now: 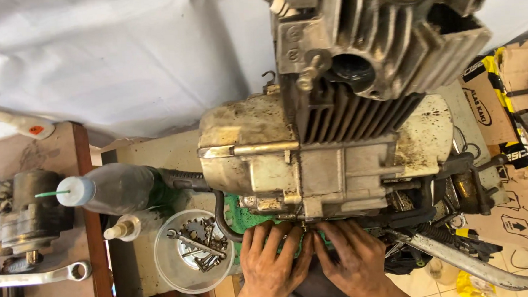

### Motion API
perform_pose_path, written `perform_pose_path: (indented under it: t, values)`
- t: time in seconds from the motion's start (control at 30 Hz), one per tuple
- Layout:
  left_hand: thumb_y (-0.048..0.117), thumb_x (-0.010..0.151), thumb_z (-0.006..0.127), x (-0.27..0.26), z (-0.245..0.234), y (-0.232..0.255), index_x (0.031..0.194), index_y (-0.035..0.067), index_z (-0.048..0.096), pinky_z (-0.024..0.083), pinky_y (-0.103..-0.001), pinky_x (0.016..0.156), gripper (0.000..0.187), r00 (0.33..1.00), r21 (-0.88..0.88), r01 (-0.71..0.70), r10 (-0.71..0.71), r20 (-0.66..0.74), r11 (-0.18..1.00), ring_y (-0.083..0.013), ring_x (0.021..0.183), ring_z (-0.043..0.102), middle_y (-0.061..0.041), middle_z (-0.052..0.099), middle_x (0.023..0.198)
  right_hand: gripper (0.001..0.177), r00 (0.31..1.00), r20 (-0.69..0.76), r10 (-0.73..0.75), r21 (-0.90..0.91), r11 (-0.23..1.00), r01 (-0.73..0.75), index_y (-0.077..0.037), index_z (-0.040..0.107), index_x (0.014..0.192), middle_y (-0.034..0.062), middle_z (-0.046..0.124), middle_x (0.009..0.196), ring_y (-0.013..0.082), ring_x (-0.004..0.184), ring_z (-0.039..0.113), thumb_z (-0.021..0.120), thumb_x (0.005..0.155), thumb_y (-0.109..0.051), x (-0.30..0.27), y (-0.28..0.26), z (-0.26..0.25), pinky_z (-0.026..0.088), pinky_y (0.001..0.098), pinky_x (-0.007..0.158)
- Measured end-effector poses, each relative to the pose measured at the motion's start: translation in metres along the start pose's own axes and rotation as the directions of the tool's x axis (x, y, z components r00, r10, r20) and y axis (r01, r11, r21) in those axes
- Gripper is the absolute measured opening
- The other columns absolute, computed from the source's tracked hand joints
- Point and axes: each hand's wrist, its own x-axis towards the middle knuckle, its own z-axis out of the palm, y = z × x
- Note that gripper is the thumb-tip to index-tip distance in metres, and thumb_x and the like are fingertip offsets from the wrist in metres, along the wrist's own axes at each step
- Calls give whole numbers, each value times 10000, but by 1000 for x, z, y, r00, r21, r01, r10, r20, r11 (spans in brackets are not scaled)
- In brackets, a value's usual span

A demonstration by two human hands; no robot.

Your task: The person works on a motorcycle engine mounted on a workbench, using a wrench to tighten bolts on the engine casing. They also handle a bottle of liquid and a container of small parts, occasionally moving between the engine and the workbench.

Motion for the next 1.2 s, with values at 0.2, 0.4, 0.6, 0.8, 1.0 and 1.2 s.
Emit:
perform_pose_path:
  t: [0.2, 0.4, 0.6, 0.8, 1.0, 1.2]
  values:
    - [184, 837, 809, -3, 0, -12, 1154, 123, 724, 491, -419, 844, 334, 997, -50, -75, 76, 12, 996, -236, 1008, 644, -21, 685, 1132, 273, 986, 26, -166, 61, 984, 164, -84, 744, 1059, 58, 766, 979, 241, 833, 751, 803, 793, -95, 2, 13, -6, 621, 345, 729]
    - [182, 840, 755, 7, -17, -26, 1276, 150, 723, 500, -425, 899, 438, 968, -25, -215, 216, 127, 976, -213, 1003, 634, -8, 679, 1166, 322, 970, 35, -239, 14, 971, 239, -112, 763, 1084, 53, 771, 937, 209, 801, 751, 806, 765, -112, 0, 23, -2, 617, 346, 700]
    - [183, 883, 731, 4, -13, -38, 1301, 155, 740, 523, -412, 922, 419, 944, -1, -306, 304, 128, 952, -169, 960, 623, 12, 672, 1122, 240, 964, 150, -220, -17, 974, 225, -20, 761, 1031, 84, 790, 842, 156, 561, 691, 819, 810, -94, -9, 22, 6, 563, 323, 470]
    - [238, 874, 806, -4, -2, -33, 1223, 164, 738, 502, -420, 879, 364, 969, 50, -245, 245, 19, 968, -165, 945, 628, 31, 684, 1059, 195, 953, 127, -276, 27, 961, 275, -64, 765, 1034, 67, 772, 847, 148, 588, 719, 784, 841, -83, -7, 23, 10, 581, 305, 506]
    - [248, 868, 867, -4, 3, -32, 1141, 154, 731, 488, -429, 881, 320, 983, 38, -177, 178, -40, 984, -178, 912, 621, 24, 675, 980, 229, 989, 134, -58, 184, 982, 33, -72, 768, 1052, 35, 779, 796, 124, 586, 742, 804, 827, -104, -3, 25, 10, 588, 281, 512]
    - [277, 869, 856, -5, 8, -29, 1112, 131, 721, 478, -433, 865, 314, 983, 99, -174, 178, -33, 980, -185, 913, 629, 7, 678, 981, 287, 963, 187, -195, 152, 974, 168, -37, 760, 1103, 47, 775, 798, 161, 593, 724, 799, 823, -89, 5, 22, 4, 583, 304, 515]
